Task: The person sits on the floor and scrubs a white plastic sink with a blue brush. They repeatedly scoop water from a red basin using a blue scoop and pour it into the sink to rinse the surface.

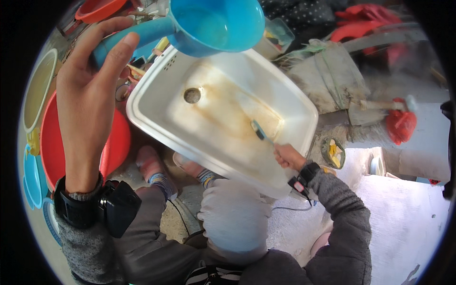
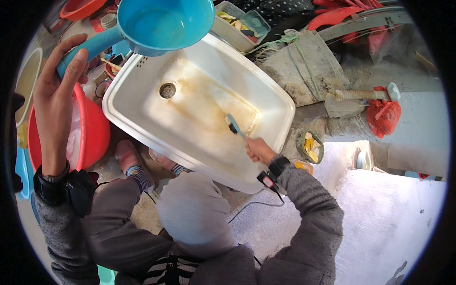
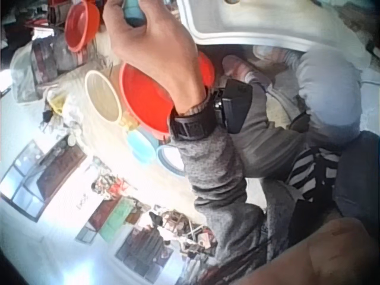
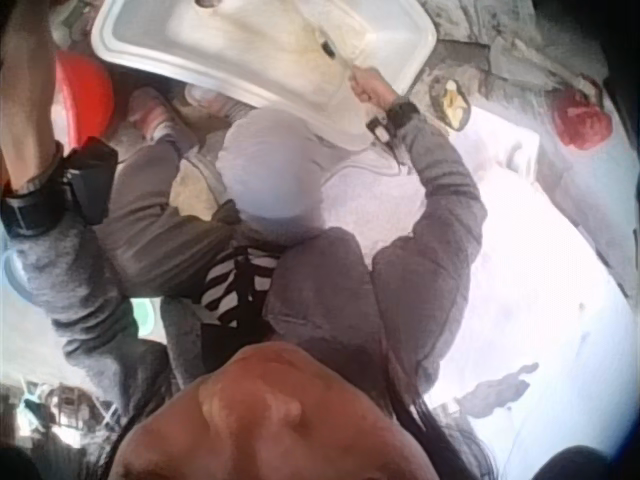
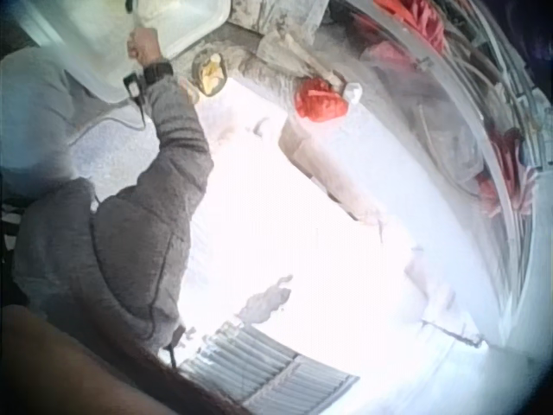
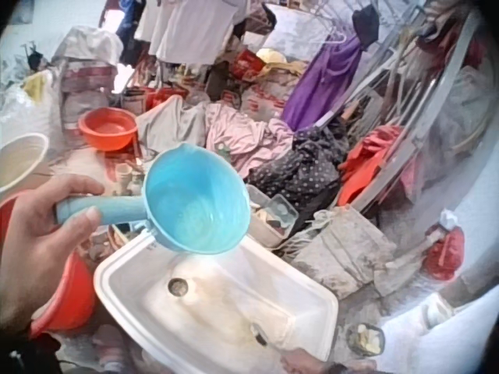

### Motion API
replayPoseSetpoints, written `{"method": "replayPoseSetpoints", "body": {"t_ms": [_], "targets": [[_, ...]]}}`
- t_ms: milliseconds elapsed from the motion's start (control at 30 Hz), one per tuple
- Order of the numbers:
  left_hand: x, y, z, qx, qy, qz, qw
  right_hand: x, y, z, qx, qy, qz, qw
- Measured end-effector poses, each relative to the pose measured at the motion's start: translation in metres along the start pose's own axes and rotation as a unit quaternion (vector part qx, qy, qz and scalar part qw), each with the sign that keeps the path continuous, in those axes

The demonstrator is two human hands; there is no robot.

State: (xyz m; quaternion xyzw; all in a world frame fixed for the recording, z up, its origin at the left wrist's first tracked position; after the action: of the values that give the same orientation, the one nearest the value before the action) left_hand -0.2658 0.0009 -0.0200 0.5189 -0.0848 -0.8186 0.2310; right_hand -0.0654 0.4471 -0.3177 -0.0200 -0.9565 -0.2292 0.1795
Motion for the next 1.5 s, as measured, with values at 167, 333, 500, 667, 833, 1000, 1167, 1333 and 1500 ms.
{"method": "replayPoseSetpoints", "body": {"t_ms": [167,333,500,667,833,1000,1167,1333,1500], "targets": [[-0.008,0.006,-0.002,-0.047,-0.018,-0.069,0.996,-0.028,0.004,-0.014,0.021,0.065,-0.120,0.990],[-0.001,0.018,-0.001,-0.052,0.000,-0.083,0.995,0.048,-0.074,-0.004,0.015,0.244,-0.288,0.926],[-0.006,0.018,0.003,-0.071,-0.026,-0.090,0.993,0.160,-0.187,0.010,0.008,0.366,-0.235,0.900],[-0.008,0.020,0.001,-0.073,-0.013,-0.128,0.989,0.146,-0.143,0.013,0.002,0.339,-0.144,0.930],[-0.007,0.021,0.001,-0.049,0.016,-0.114,0.992,0.031,0.015,0.013,-0.110,0.159,-0.010,0.981],[-0.015,0.004,-0.001,-0.048,0.016,-0.119,0.992,0.016,-0.029,0.010,-0.083,0.218,-0.148,0.961],[-0.025,-0.013,0.001,-0.033,0.019,-0.127,0.991,0.112,-0.143,-0.006,-0.002,0.389,-0.147,0.909],[-0.016,-0.010,-0.001,-0.043,0.036,-0.134,0.989,0.098,-0.051,0.015,-0.136,0.304,-0.111,0.937],[-0.008,-0.017,0.003,-0.031,0.036,-0.105,0.993,0.041,-0.009,0.027,-0.167,0.205,-0.125,0.956]]}}
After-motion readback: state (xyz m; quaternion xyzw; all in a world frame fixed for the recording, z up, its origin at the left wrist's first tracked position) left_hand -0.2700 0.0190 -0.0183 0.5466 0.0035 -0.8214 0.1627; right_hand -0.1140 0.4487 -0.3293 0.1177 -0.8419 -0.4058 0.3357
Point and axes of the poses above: each hand's wrist, its own z-axis towards the middle knuckle, its own y-axis out of the back of the hand, x = y × z, the point moved 8 cm from there along z, towards the middle knuckle, and after that the axes turned 12 degrees about -x, right-handed, at the moved point
